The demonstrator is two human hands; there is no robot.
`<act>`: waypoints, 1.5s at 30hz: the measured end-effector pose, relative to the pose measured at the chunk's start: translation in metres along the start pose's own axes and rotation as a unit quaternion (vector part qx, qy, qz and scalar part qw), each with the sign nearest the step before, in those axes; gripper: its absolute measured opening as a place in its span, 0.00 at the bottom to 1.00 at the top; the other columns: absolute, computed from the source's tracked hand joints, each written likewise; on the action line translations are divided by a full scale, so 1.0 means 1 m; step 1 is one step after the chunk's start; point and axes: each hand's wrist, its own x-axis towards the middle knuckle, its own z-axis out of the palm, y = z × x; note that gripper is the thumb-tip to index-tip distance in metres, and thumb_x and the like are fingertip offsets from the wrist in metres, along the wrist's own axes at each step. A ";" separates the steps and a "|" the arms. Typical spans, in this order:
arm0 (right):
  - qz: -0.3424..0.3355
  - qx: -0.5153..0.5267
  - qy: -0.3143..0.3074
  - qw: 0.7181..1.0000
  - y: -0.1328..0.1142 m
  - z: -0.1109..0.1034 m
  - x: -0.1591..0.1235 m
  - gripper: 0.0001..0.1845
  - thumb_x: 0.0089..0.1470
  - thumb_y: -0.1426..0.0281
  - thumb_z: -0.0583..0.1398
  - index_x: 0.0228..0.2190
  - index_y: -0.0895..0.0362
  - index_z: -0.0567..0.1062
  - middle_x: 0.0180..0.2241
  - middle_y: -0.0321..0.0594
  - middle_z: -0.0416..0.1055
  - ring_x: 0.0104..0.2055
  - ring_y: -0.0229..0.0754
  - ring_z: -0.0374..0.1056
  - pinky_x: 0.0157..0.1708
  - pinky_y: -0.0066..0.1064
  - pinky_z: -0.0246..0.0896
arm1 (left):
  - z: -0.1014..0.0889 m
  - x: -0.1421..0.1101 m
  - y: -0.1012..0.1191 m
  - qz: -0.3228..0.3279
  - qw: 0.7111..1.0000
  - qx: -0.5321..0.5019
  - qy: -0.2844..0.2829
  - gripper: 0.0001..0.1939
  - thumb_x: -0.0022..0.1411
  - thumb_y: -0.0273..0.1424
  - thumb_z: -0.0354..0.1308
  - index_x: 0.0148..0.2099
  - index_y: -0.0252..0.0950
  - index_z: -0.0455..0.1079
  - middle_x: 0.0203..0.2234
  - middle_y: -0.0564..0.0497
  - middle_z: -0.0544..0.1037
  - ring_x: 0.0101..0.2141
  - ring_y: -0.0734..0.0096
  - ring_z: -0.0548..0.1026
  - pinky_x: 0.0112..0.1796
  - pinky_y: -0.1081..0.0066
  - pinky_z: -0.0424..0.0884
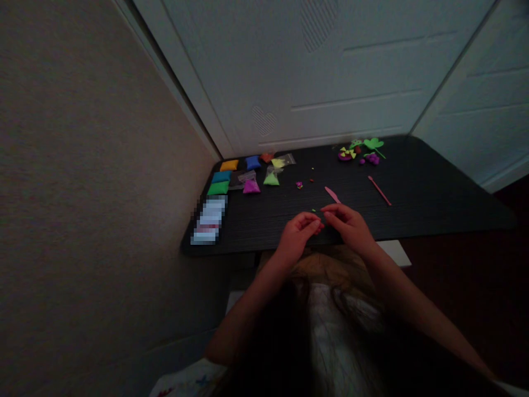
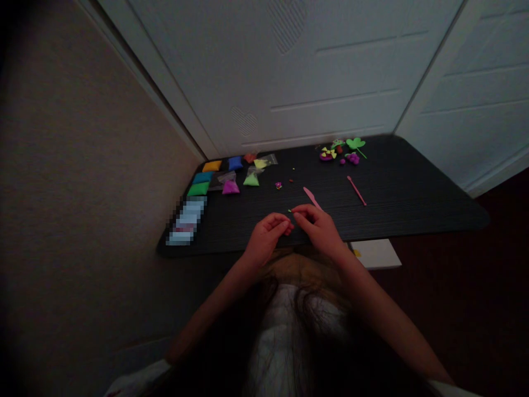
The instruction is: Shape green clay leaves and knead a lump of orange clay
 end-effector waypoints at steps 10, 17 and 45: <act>0.000 -0.003 -0.001 1.000 -0.004 0.000 -0.001 0.13 0.50 0.62 0.57 0.36 0.56 0.73 0.30 0.36 0.69 0.30 0.36 0.62 0.30 0.28 0.56 | -0.001 0.000 -0.001 0.002 1.000 -0.001 -0.002 0.05 0.53 0.30 0.57 0.32 0.34 0.68 0.26 0.54 0.73 0.29 0.77 0.70 0.34 0.74 0.65; 0.005 0.008 -0.003 1.000 -0.003 0.000 -0.001 0.12 0.50 0.62 0.57 0.36 0.55 0.72 0.29 0.36 0.69 0.30 0.36 0.63 0.31 0.29 0.57 | 0.000 0.000 -0.001 0.001 1.000 -0.002 0.000 0.04 0.53 0.30 0.57 0.32 0.34 0.68 0.26 0.54 0.73 0.29 0.77 0.70 0.33 0.74 0.65; -0.003 -0.004 0.000 1.000 0.000 0.000 -0.001 0.12 0.50 0.62 0.57 0.36 0.54 0.73 0.29 0.36 0.69 0.31 0.37 0.63 0.32 0.30 0.57 | 0.000 -0.001 -0.002 0.014 1.000 0.002 -0.002 0.04 0.54 0.30 0.57 0.33 0.34 0.69 0.26 0.54 0.73 0.30 0.78 0.71 0.34 0.75 0.65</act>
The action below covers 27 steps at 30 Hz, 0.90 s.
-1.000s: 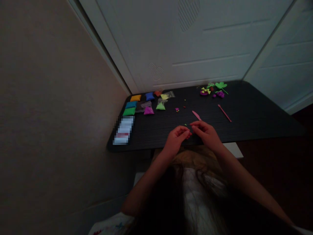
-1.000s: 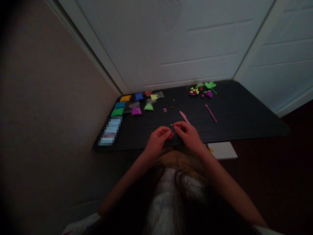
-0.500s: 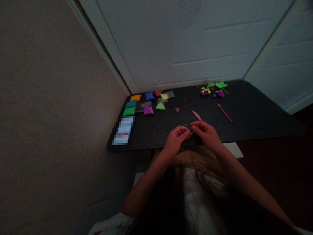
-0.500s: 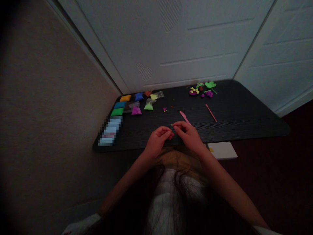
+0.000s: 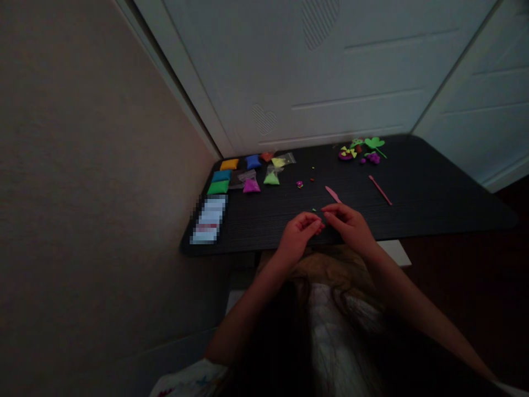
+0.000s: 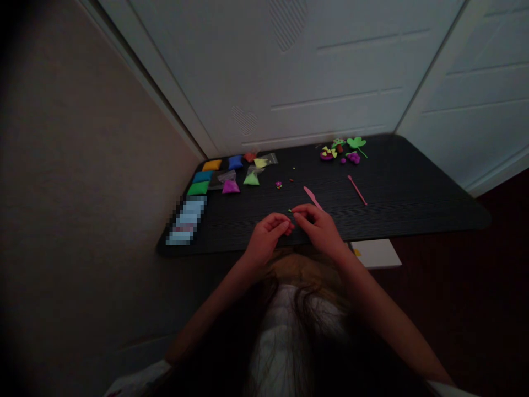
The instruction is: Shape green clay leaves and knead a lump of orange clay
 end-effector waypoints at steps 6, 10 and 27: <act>0.000 -0.007 0.000 1.000 -0.002 0.000 0.000 0.12 0.50 0.62 0.57 0.36 0.55 0.73 0.29 0.36 0.69 0.31 0.37 0.63 0.32 0.30 0.57 | 0.000 0.000 0.001 -0.003 1.000 0.012 -0.004 0.04 0.54 0.30 0.57 0.33 0.34 0.68 0.26 0.54 0.73 0.30 0.78 0.71 0.34 0.75 0.66; -0.001 -0.009 0.000 1.000 -0.001 0.000 0.000 0.12 0.50 0.63 0.57 0.36 0.55 0.72 0.29 0.36 0.69 0.31 0.36 0.63 0.32 0.30 0.57 | 0.000 0.000 0.002 -0.002 1.000 0.017 -0.004 0.05 0.54 0.31 0.57 0.33 0.34 0.68 0.26 0.54 0.73 0.30 0.77 0.71 0.34 0.75 0.65; 0.000 0.013 -0.003 1.000 0.002 0.000 0.001 0.11 0.50 0.63 0.58 0.36 0.54 0.72 0.29 0.35 0.69 0.30 0.35 0.63 0.32 0.29 0.57 | 0.000 0.000 0.001 0.003 1.000 0.024 -0.003 0.06 0.54 0.31 0.56 0.33 0.34 0.68 0.27 0.53 0.73 0.30 0.77 0.71 0.34 0.74 0.65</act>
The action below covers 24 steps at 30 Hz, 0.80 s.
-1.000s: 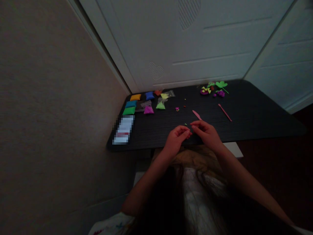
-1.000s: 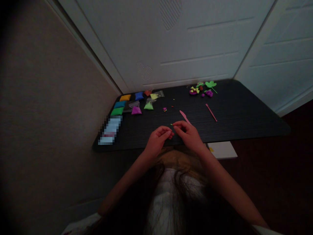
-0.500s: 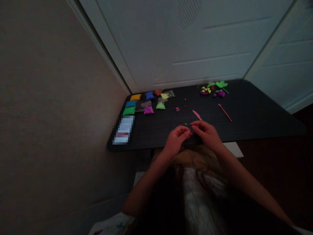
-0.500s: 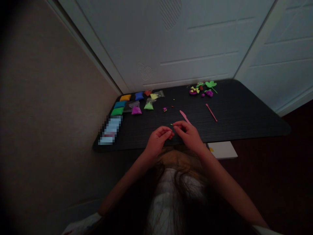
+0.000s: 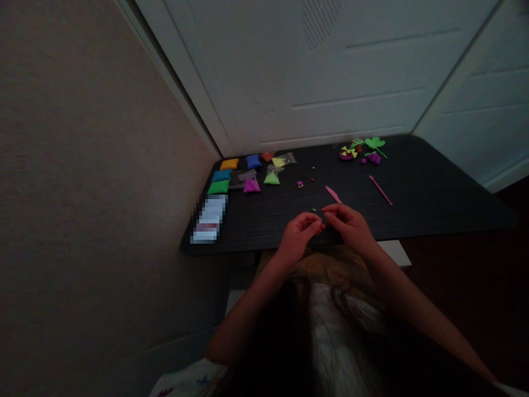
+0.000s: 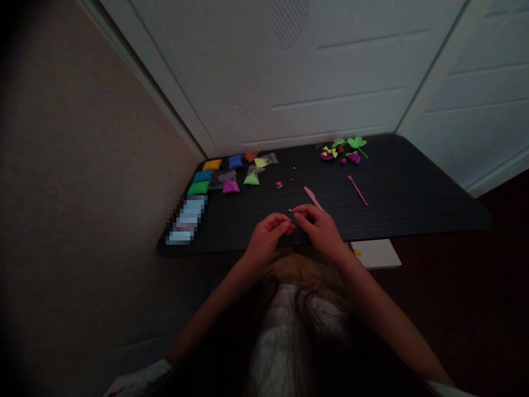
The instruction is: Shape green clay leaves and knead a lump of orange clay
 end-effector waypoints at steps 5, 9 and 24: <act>-0.002 -0.007 0.000 1.000 0.001 0.000 0.000 0.11 0.50 0.63 0.57 0.36 0.54 0.73 0.30 0.35 0.69 0.31 0.36 0.63 0.32 0.29 0.57 | 0.000 0.000 0.000 -0.002 1.000 0.000 -0.001 0.05 0.54 0.31 0.57 0.33 0.34 0.68 0.27 0.53 0.73 0.29 0.77 0.71 0.33 0.75 0.66; -0.003 -0.016 0.003 1.000 -0.001 0.000 0.000 0.12 0.50 0.63 0.57 0.36 0.54 0.73 0.30 0.36 0.69 0.31 0.36 0.63 0.32 0.29 0.57 | 0.001 0.000 0.000 -0.003 1.000 0.001 0.002 0.05 0.54 0.31 0.57 0.33 0.34 0.68 0.26 0.54 0.73 0.29 0.78 0.71 0.33 0.75 0.66; -0.009 -0.031 0.005 0.999 -0.003 -0.001 -0.001 0.11 0.50 0.63 0.57 0.36 0.54 0.73 0.29 0.35 0.69 0.30 0.36 0.63 0.31 0.29 0.57 | 0.001 -0.001 0.003 -0.006 1.000 0.018 0.003 0.06 0.54 0.31 0.56 0.33 0.34 0.68 0.27 0.53 0.73 0.30 0.76 0.71 0.34 0.74 0.66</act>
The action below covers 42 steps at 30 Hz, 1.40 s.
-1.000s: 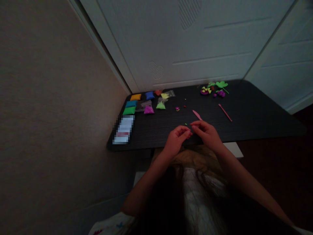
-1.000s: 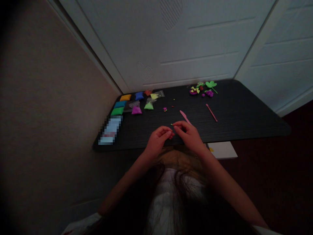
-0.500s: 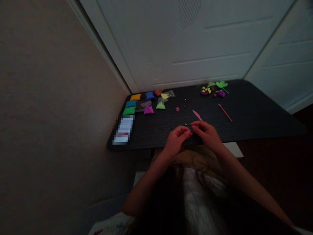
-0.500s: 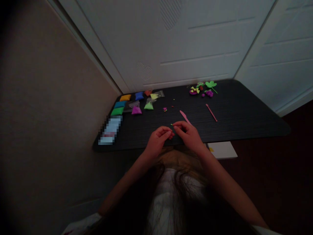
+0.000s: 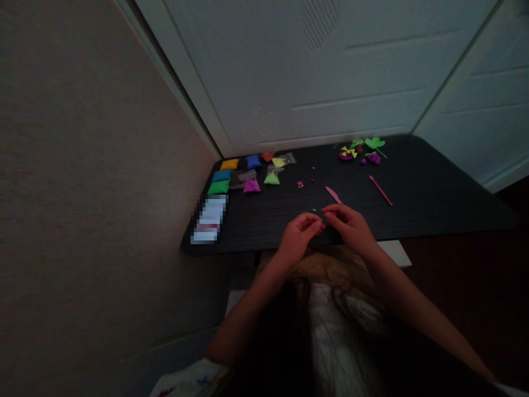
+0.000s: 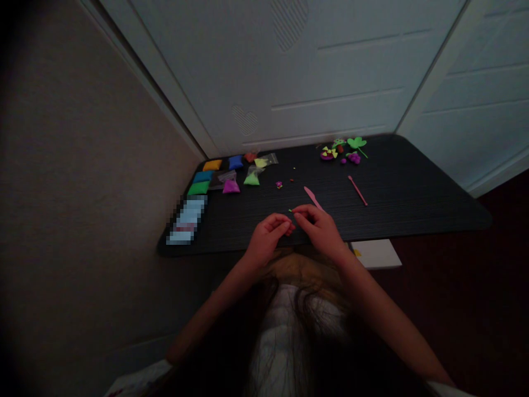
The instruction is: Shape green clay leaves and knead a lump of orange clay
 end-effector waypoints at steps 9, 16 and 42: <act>0.003 -0.001 0.001 1.000 0.002 0.001 0.001 0.12 0.51 0.62 0.57 0.36 0.54 0.73 0.30 0.36 0.70 0.31 0.37 0.64 0.32 0.30 0.58 | 0.001 -0.001 0.002 -0.002 1.000 0.009 -0.002 0.06 0.54 0.32 0.56 0.33 0.34 0.68 0.27 0.53 0.73 0.30 0.76 0.70 0.34 0.74 0.66; 0.002 0.002 0.000 1.000 0.001 0.001 0.000 0.12 0.51 0.62 0.57 0.36 0.55 0.73 0.30 0.36 0.70 0.30 0.37 0.64 0.31 0.30 0.58 | 0.001 -0.002 0.003 -0.005 1.000 0.018 -0.001 0.06 0.54 0.32 0.56 0.33 0.34 0.68 0.27 0.52 0.73 0.30 0.75 0.71 0.35 0.73 0.65; 0.008 0.034 -0.008 0.999 0.002 0.004 0.001 0.13 0.47 0.63 0.60 0.36 0.54 0.72 0.28 0.37 0.70 0.31 0.38 0.67 0.34 0.32 0.62 | -0.003 0.003 -0.003 -0.015 0.998 -0.059 0.004 0.06 0.52 0.31 0.58 0.33 0.34 0.68 0.27 0.54 0.73 0.29 0.77 0.70 0.35 0.73 0.65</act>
